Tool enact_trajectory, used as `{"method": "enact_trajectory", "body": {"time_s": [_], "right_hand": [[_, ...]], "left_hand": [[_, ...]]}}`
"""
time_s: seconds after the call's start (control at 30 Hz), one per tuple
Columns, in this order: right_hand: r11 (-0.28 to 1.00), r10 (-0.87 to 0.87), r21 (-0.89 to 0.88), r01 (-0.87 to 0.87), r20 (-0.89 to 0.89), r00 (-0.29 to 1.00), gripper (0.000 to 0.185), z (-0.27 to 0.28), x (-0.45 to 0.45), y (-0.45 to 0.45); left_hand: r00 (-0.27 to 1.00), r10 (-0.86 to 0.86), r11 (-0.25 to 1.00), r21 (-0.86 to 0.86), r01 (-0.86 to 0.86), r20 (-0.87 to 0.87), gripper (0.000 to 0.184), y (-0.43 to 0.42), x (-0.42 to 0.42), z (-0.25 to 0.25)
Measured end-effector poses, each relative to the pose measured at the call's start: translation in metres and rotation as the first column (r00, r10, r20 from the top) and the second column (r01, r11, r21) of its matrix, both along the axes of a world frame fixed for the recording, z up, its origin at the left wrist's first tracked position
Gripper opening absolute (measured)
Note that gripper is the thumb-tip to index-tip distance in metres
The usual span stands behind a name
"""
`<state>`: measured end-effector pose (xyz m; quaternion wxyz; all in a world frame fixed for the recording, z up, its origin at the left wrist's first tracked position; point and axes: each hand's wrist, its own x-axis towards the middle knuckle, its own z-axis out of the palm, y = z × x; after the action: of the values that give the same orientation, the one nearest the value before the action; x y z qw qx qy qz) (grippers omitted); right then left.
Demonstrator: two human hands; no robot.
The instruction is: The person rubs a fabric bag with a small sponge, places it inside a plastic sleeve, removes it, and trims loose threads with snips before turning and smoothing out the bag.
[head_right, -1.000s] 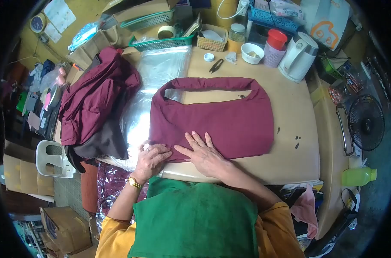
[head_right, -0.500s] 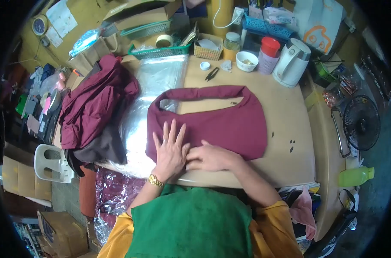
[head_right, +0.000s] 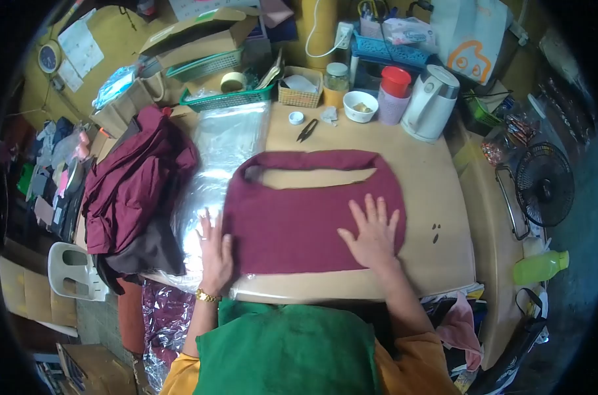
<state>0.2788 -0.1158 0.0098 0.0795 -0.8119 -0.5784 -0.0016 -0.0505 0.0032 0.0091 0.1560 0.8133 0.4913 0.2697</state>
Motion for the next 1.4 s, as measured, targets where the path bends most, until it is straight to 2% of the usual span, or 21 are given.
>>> {"method": "enact_trajectory", "body": {"time_s": [0.03,0.13,0.23,0.3,0.33,0.43,0.57,0.67,0.77,0.83,0.9,0.93,0.97,1.03,1.07,1.13,1.23,1.27,1.3,1.37,1.4], "right_hand": [[0.999,-0.035,0.013,0.034,0.015,0.999,0.069,0.000,0.005,-0.002],[0.999,-0.044,-0.018,0.044,0.016,0.999,0.070,0.004,0.015,-0.002],[0.996,-0.067,-0.064,0.067,0.004,0.998,0.062,0.022,0.006,0.012],[0.992,0.120,-0.054,-0.117,0.038,0.992,0.049,0.034,-0.008,0.027],[0.938,0.269,0.230,-0.261,-0.005,0.963,0.037,0.036,-0.030,0.039],[0.678,0.694,0.492,-0.547,-0.184,0.696,0.034,0.054,-0.116,0.082],[0.563,0.816,0.511,-0.649,-0.221,0.533,0.043,0.019,-0.202,0.121],[0.584,0.812,0.422,-0.693,-0.297,0.503,0.044,0.005,-0.225,0.148],[0.579,0.791,0.345,-0.739,-0.019,0.612,0.038,-0.003,-0.232,0.170],[0.553,0.806,0.391,-0.736,-0.029,0.591,0.026,-0.006,-0.230,0.182],[0.587,0.804,0.366,-0.722,-0.163,0.571,0.020,0.006,-0.225,0.194],[0.620,0.784,0.334,-0.710,-0.297,0.545,0.015,0.010,-0.223,0.196],[0.621,0.783,0.332,-0.710,-0.297,0.546,0.015,0.013,-0.222,0.196],[0.595,0.775,0.675,-0.436,-0.338,0.534,0.012,0.018,-0.223,0.197],[0.593,0.777,0.674,-0.441,-0.335,0.532,0.012,0.021,-0.224,0.195],[0.451,0.848,0.778,-0.437,-0.222,0.481,0.008,0.036,-0.227,0.184],[0.383,0.858,0.742,-0.550,-0.064,0.510,0.010,0.044,-0.232,0.166],[0.333,0.859,0.761,-0.556,-0.001,0.512,0.011,0.046,-0.235,0.157],[0.337,0.857,0.758,-0.559,-0.001,0.515,0.011,0.046,-0.238,0.146],[0.261,0.932,0.696,-0.669,0.000,0.362,0.011,0.044,-0.244,0.122],[0.205,0.960,0.630,-0.749,0.019,0.278,0.013,0.041,-0.246,0.111]], "left_hand": [[0.999,0.047,0.989,0.142,-0.047,0.003,0.057,0.005,-0.017,-0.002],[0.990,0.001,0.999,-0.044,-0.007,-0.138,0.065,0.016,-0.062,0.000],[1.000,-0.023,0.994,0.105,0.022,0.012,0.035,0.029,-0.076,-0.006],[0.997,0.040,0.996,0.075,-0.044,0.060,0.025,0.038,-0.075,-0.008],[0.991,0.087,0.995,0.040,-0.091,0.103,0.016,0.044,-0.073,-0.008],[0.995,-0.061,0.993,0.110,0.052,0.082,0.033,0.056,-0.073,-0.009],[0.981,0.053,0.958,0.285,0.002,-0.184,0.047,0.049,-0.071,-0.007],[0.995,-0.066,0.992,0.116,0.057,0.075,0.049,0.061,-0.087,-0.015],[0.930,0.038,0.980,-0.196,0.037,0.366,0.015,0.066,-0.105,-0.002],[0.780,0.042,0.981,-0.174,0.086,0.624,0.013,0.067,-0.115,0.013],[0.223,0.148,0.721,-0.259,0.642,0.964,0.024,0.069,-0.151,0.029],[0.180,-0.044,0.580,-0.121,0.806,0.983,0.027,0.060,-0.151,0.042],[0.387,0.025,0.503,-0.346,0.792,0.922,0.022,0.042,-0.150,0.056],[0.844,-0.282,0.705,-0.499,0.505,0.455,0.024,0.030,-0.121,0.074],[0.906,-0.303,0.880,-0.279,0.385,0.295,0.028,0.032,-0.106,0.059],[0.975,-0.217,0.976,0.037,0.215,0.050,0.049,0.055,-0.087,0.015],[0.990,0.013,0.957,0.286,-0.052,0.138,0.061,0.083,-0.066,-0.003],[0.990,0.010,0.957,0.285,-0.051,0.144,0.061,0.098,-0.065,-0.023],[0.985,0.015,0.963,0.268,0.031,-0.169,0.068,0.116,-0.069,-0.052],[0.887,0.016,0.968,0.229,0.102,-0.461,0.075,0.115,-0.065,-0.052],[0.899,-0.064,0.976,0.160,0.147,-0.433,0.076,0.095,-0.057,-0.021]]}}
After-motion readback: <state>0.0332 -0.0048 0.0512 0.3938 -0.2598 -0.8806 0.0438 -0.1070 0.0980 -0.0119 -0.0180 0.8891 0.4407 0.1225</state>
